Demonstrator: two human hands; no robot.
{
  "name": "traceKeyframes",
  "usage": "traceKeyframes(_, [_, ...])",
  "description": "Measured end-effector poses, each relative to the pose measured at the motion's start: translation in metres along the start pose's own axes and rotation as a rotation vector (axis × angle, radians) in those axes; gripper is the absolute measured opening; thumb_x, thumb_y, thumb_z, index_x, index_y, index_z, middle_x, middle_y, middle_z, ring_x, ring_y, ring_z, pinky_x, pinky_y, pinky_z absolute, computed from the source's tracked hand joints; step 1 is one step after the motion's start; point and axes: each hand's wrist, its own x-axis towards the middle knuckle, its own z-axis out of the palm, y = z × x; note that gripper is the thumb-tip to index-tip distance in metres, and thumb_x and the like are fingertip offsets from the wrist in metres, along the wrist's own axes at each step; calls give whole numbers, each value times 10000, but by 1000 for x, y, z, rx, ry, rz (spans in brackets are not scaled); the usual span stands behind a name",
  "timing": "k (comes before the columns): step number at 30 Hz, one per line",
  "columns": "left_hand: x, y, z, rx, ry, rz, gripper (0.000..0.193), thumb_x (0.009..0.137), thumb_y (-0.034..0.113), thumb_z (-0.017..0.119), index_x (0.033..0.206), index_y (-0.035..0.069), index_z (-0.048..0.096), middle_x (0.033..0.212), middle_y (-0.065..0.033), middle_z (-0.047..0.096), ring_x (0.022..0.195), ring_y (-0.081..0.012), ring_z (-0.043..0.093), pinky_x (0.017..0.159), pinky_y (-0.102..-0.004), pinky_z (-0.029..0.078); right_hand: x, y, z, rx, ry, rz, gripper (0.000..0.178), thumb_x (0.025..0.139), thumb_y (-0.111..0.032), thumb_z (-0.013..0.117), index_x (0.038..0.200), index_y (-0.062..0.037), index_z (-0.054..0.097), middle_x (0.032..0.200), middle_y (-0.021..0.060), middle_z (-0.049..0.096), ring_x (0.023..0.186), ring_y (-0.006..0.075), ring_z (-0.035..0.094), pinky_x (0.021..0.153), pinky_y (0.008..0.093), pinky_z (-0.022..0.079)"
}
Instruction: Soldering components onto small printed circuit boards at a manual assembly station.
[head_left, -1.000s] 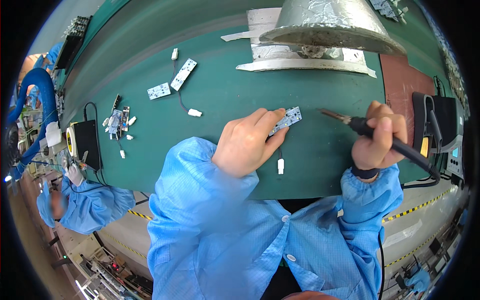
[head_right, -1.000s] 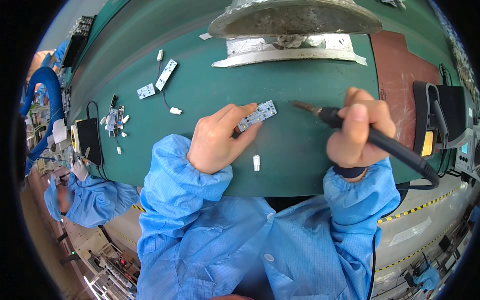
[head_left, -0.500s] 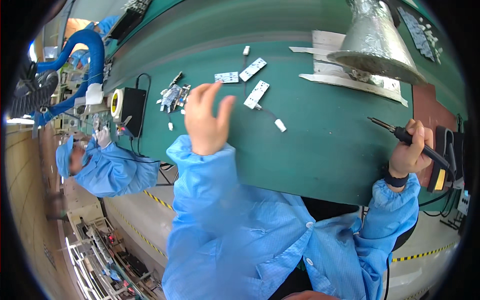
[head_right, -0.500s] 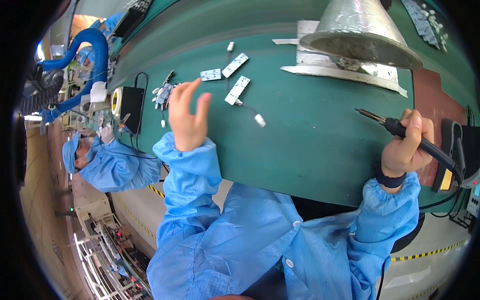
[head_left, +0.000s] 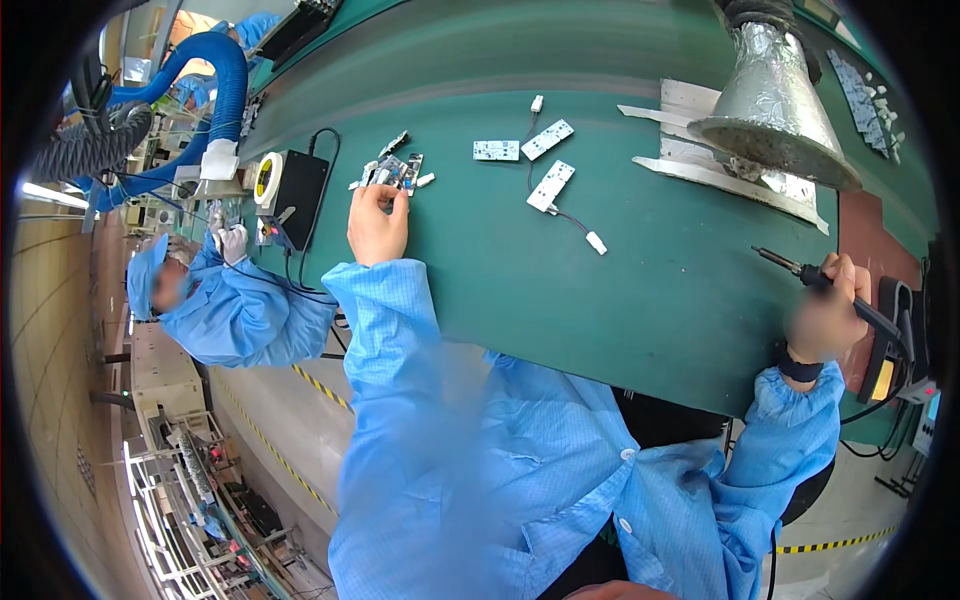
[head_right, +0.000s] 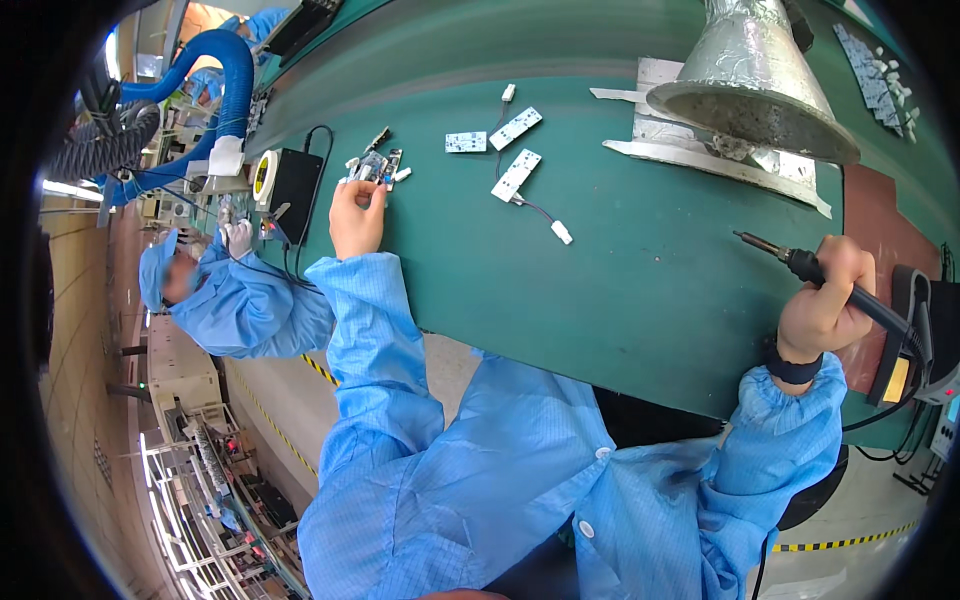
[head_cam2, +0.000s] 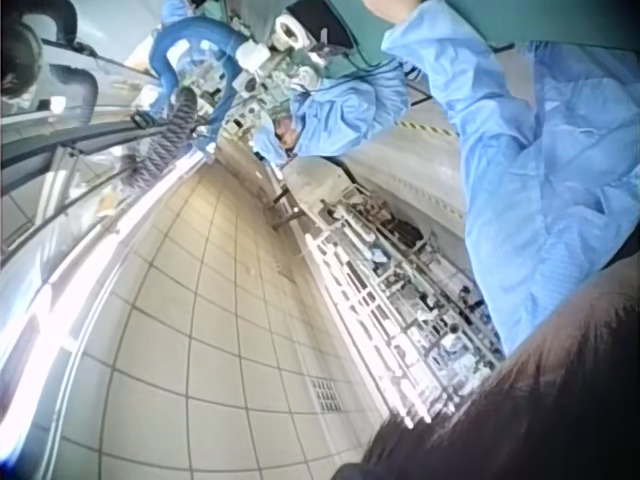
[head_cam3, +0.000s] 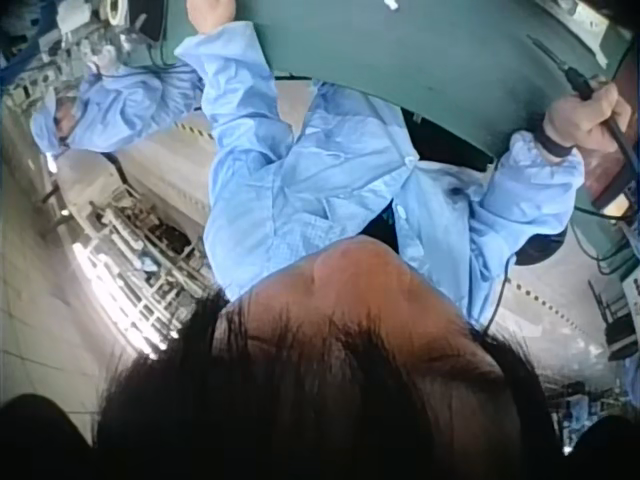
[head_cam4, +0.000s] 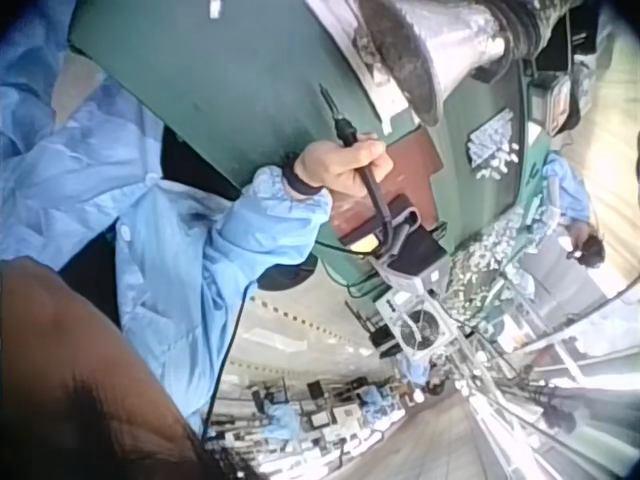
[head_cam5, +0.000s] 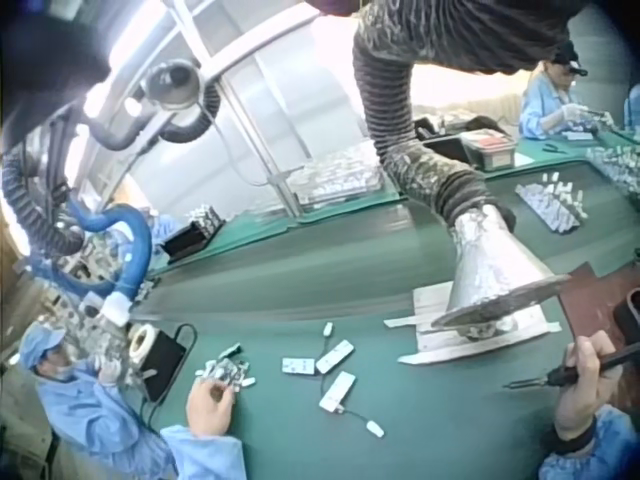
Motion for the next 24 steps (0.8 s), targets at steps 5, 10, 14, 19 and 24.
traceKeyframes(5, [12, -6, 9, 84, 227, 147, 272, 796, 219, 706, 1015, 73, 640, 1002, -73, 581, 903, -225, 598, 792, -339, 484, 1, 1, -2, 23, -9, 2, 189, 910, -45, 480, 762, 59, 534, 713, 64, 479, 683, 143, 431, 673, 272, 382])
traceKeyframes(10, [23, -17, 4, -16, 93, 177, 263, 787, 152, 693, 1034, 72, 654, 1036, -84, 582, 925, -233, 607, 821, -339, 486, 1, -6, 9, -20, 40, -12, 220, 886, -67, 514, 687, 24, 501, 677, 72, 500, 658, 134, 445, 641, 247, 371])
traceKeyframes(14, [26, -14, 2, 59, 27, 163, 248, 776, 104, 673, 1022, 75, 662, 1014, -86, 591, 905, -230, 609, 810, -338, 488, 2, -5, 6, -6, 28, -14, 224, 886, -68, 514, 682, 23, 499, 676, 72, 504, 659, 131, 447, 640, 245, 369])
traceKeyframes(19, [35, -29, 5, 190, 344, 347, 289, 785, 34, 585, 1060, 93, 652, 960, -96, 628, 884, -241, 619, 796, -342, 492, 3, -7, 8, -28, 21, -23, 229, 892, -72, 512, 679, 11, 497, 675, 69, 509, 659, 124, 447, 624, 244, 357])
traceKeyframes(24, [40, -39, 6, 30, 110, 145, 325, 799, 26, 571, 1109, 96, 636, 963, -131, 645, 887, -244, 634, 794, -345, 497, 2, -1, -1, -35, 9, 0, 209, 900, -64, 511, 710, 23, 520, 694, 63, 512, 675, 125, 456, 672, 258, 387])
